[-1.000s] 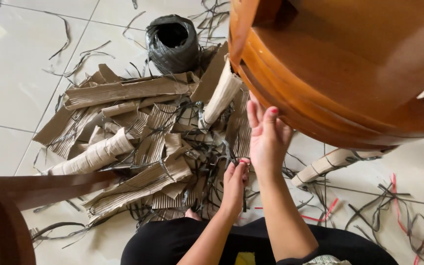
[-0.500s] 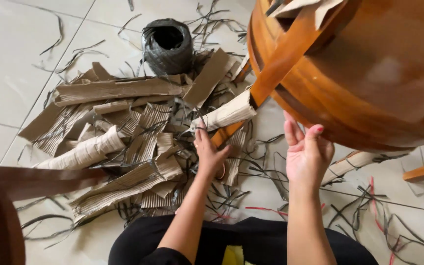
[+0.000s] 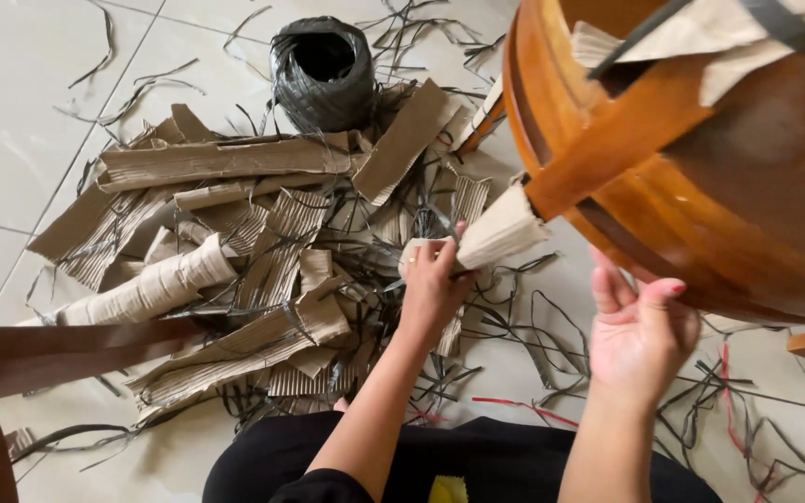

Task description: Wrapping wooden chair legs with corrugated cardboard and securing them with plastic ties for protection.

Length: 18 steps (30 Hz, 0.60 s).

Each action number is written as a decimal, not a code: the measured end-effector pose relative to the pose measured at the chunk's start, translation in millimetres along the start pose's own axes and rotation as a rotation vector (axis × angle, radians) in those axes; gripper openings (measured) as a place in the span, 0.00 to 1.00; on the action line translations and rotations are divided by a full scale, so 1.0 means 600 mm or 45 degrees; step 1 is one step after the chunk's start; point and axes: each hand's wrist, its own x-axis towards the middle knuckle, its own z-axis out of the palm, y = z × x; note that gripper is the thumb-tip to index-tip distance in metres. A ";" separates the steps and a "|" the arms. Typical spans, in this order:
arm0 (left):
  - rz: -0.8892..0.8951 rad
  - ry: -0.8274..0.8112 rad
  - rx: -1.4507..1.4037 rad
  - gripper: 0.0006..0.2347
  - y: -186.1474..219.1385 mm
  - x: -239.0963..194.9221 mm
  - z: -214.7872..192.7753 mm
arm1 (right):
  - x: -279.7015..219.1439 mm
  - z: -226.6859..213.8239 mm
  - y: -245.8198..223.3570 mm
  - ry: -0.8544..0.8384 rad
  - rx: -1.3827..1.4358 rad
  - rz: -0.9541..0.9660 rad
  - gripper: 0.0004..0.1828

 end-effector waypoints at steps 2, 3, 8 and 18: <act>0.052 -0.008 0.009 0.34 0.014 -0.006 -0.002 | 0.004 0.003 -0.020 0.000 -0.013 0.009 0.14; 0.112 -0.016 0.017 0.35 0.024 -0.008 -0.001 | 0.008 0.003 -0.033 0.001 -0.024 0.010 0.20; 0.268 0.048 0.080 0.32 0.062 -0.033 0.016 | 0.018 -0.044 -0.070 0.052 -0.087 -0.023 0.22; 0.275 0.019 0.006 0.36 0.075 -0.072 0.076 | 0.026 -0.223 -0.048 0.108 -0.169 -0.003 0.21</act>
